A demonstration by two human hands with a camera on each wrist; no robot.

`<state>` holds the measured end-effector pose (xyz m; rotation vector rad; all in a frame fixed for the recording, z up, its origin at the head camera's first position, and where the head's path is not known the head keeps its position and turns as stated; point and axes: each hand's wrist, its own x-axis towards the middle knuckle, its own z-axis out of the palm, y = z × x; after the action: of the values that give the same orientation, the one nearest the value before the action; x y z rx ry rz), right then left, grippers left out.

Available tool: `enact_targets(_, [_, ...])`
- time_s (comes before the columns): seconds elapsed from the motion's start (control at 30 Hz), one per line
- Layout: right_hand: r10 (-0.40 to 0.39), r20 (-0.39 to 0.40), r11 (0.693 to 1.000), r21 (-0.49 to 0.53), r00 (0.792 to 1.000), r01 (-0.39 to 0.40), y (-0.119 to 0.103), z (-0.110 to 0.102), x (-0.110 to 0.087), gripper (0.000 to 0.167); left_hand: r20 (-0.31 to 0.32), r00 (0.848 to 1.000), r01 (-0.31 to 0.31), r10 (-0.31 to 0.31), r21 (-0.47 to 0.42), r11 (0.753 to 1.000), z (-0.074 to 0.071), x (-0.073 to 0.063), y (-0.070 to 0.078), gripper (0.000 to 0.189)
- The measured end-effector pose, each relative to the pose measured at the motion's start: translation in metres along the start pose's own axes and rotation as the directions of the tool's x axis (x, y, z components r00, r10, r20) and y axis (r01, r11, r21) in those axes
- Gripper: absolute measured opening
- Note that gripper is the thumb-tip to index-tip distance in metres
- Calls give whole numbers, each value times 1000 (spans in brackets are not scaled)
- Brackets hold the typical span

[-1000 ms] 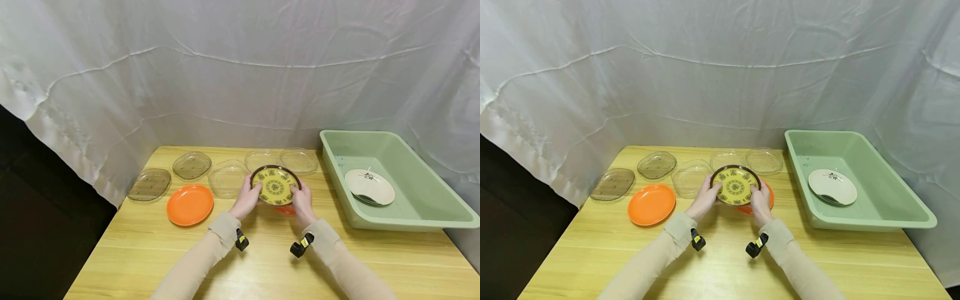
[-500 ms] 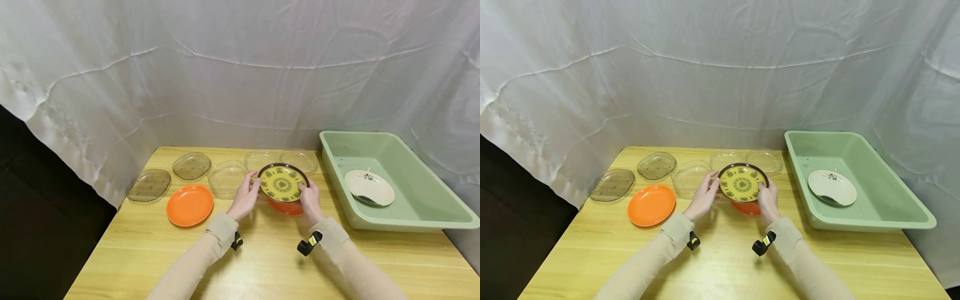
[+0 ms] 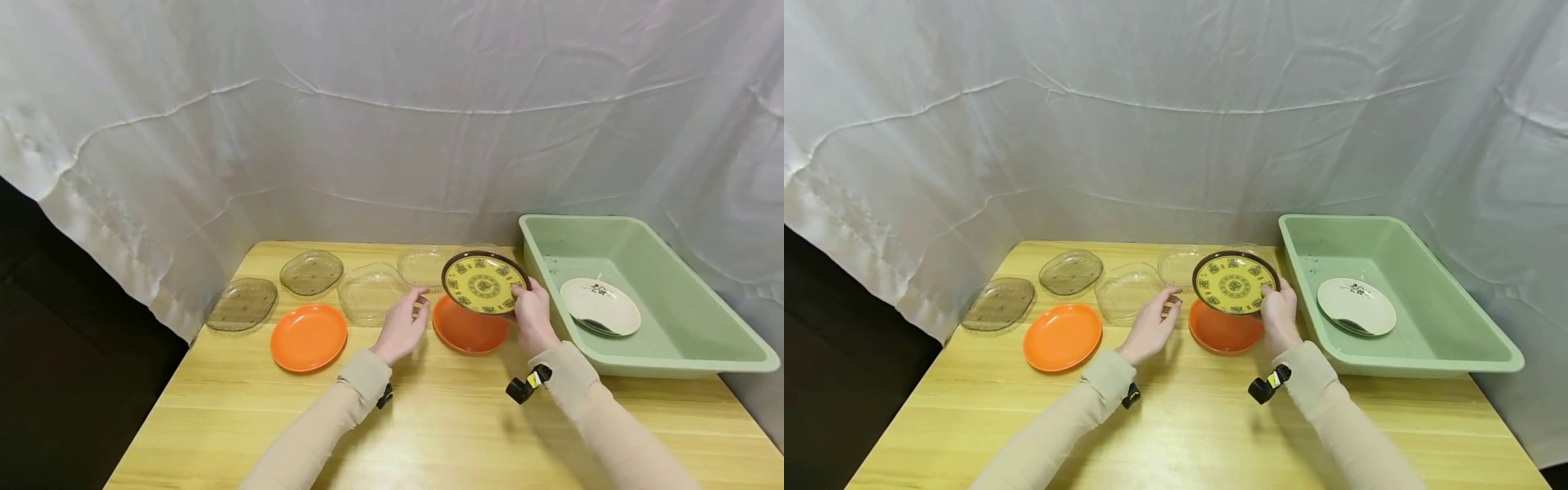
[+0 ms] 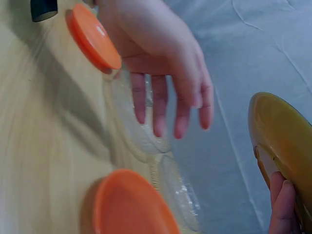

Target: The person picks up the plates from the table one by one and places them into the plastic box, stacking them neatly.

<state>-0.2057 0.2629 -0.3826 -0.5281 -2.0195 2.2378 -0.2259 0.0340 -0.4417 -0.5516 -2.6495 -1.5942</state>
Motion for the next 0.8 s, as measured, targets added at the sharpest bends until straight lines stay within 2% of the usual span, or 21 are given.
enact_targets(0.27, [-16,-10,995,103,1000,17,-31,-21,2,53,41,998,-44,42,43,998,7,2,4,41])
enact_targets(0.43, [-40,-35,981,187,999,46,-46,-40,5,45,63,992,-113,106,115,987,14,6,14,39])
enact_targets(0.63, [-50,-28,968,245,998,56,-54,-65,11,46,94,975,-214,199,199,956,23,10,31,38])
enact_targets(0.8, [-67,-35,948,309,997,75,-55,-88,17,28,119,963,-267,241,295,918,38,13,47,38])
